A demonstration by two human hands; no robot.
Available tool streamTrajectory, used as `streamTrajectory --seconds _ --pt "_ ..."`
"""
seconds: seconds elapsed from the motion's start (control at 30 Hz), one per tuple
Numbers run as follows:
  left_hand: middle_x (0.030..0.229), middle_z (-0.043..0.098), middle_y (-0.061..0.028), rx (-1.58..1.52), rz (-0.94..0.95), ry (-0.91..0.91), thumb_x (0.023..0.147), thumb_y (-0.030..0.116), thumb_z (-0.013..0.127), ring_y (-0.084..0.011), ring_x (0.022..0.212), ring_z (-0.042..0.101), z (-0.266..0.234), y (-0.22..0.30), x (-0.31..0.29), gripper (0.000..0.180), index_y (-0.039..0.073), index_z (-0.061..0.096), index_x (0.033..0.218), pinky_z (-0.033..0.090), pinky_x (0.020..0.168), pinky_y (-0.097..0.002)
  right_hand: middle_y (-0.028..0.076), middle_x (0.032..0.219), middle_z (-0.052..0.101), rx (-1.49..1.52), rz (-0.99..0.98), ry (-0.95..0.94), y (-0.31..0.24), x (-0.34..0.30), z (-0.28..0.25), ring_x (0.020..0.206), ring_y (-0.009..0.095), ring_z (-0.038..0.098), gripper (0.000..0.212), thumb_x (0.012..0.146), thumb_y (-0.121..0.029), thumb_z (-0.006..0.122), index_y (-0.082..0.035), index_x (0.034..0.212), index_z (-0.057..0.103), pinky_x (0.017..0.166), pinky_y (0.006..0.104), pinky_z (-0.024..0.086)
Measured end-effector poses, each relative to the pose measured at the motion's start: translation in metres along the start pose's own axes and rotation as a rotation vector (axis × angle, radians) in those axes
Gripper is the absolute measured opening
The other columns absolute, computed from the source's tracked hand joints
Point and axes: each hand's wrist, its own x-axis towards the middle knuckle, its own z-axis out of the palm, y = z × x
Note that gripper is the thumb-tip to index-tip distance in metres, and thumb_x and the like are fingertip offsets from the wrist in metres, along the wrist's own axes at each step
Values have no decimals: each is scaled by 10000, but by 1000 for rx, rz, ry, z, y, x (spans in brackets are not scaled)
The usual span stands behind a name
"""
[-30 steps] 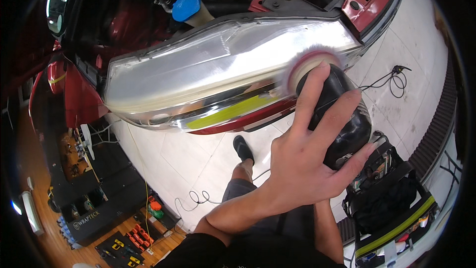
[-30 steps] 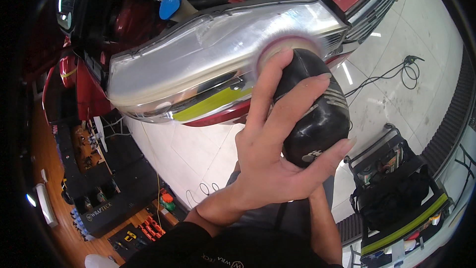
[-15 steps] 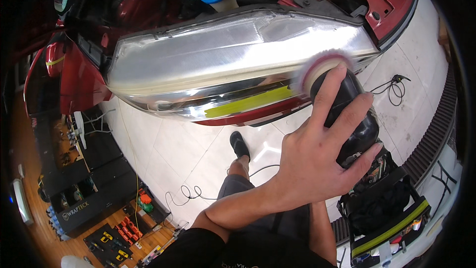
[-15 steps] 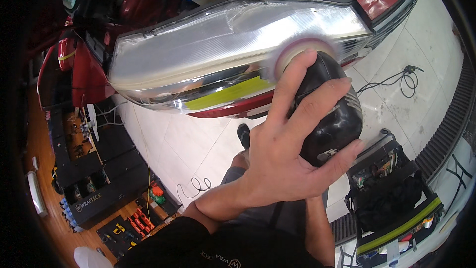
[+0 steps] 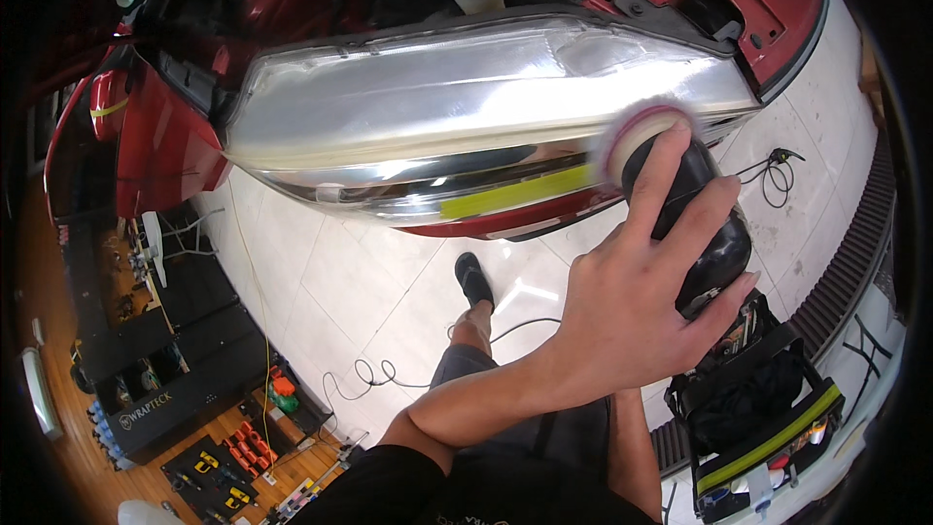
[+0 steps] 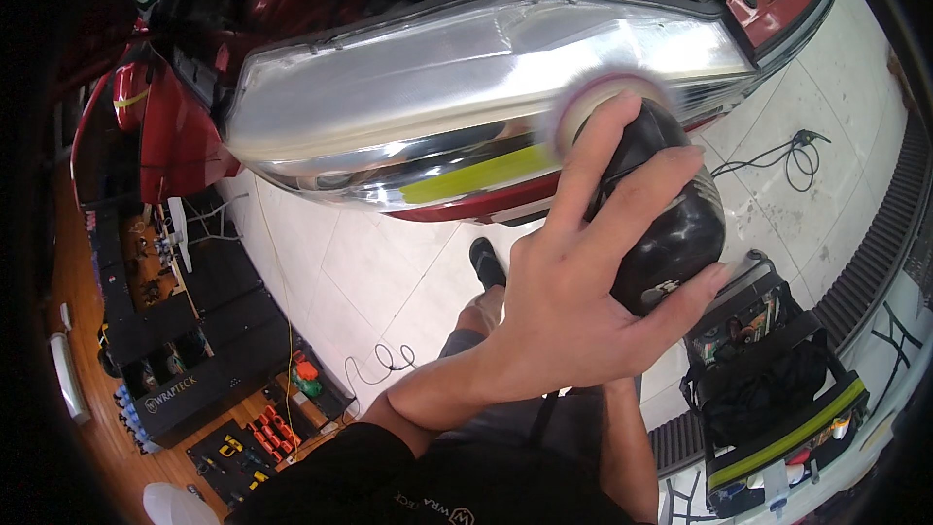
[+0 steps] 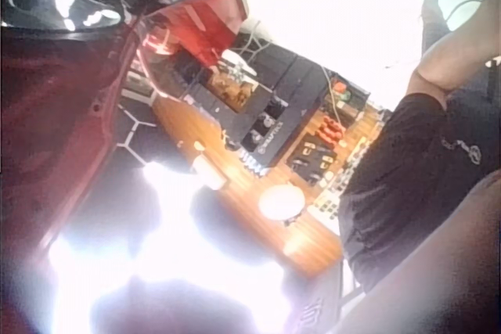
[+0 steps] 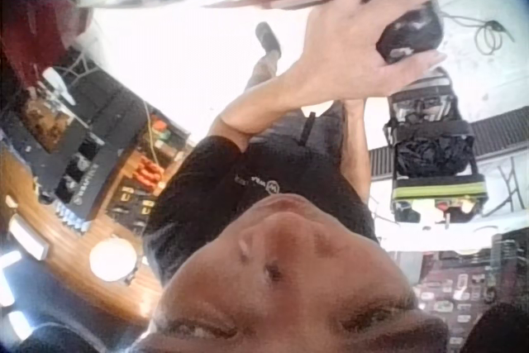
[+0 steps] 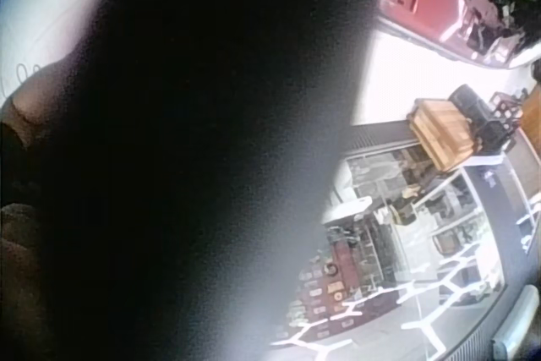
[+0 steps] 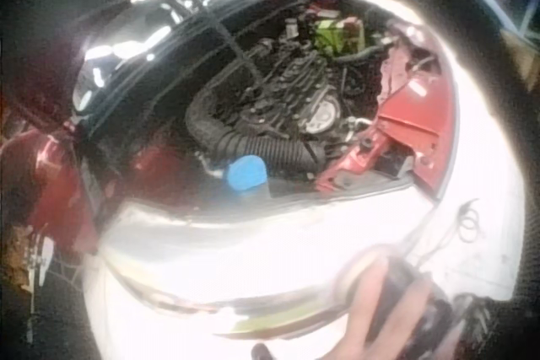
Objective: The person uses a handheld electric polisher with a foam pad to polish the surface of a car headlight. They apply a liquid compound to the pad and continue polishing the headlight in a workshop setting.
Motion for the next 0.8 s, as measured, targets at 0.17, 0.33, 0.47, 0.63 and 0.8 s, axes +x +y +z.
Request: streamTrajectory --seconds 0.17,0.33,0.47,0.63,0.8 --pt "1609 321 -302 24 -18 -6 816 259 806 -463 1044 720 -13 -1 -5 613 89 601 1369 634 734 -446 40 1229 668 8 13 -20 9 0 13 1131 133 627 1038 593 -463 1010 34 1379 549 1006 312 500" --pt "1614 322 -284 3 -40 -39 821 268 805 -462 1054 717 -26 1 -5 604 100 608 1367 635 731 -445 40 1229 669 -10 -6 13 7 -4 23 1131 133 629 1043 592 -472 1009 33 1379 549 1006 314 501" --pt "1612 333 -270 24 -50 -43 823 275 807 -460 1062 715 -37 1 -9 600 108 615 1366 635 723 -434 40 1229 670 -11 -8 22 10 -7 31 1131 133 630 1047 591 -480 1009 32 1379 549 1006 315 503" --pt "1597 359 -257 23 -59 -40 812 269 823 -456 1083 707 -52 -1 -13 608 111 619 1363 636 722 -418 40 1229 671 -11 -12 35 16 -9 44 1131 134 631 1052 590 -489 1009 32 1379 548 1006 316 504" --pt "1587 378 -245 -17 -55 -34 795 242 839 -456 1158 675 -69 -2 -17 616 113 624 1357 635 746 -417 40 1229 673 -16 -31 58 21 -14 56 1131 134 633 1057 589 -499 1009 31 1380 548 1006 317 505"
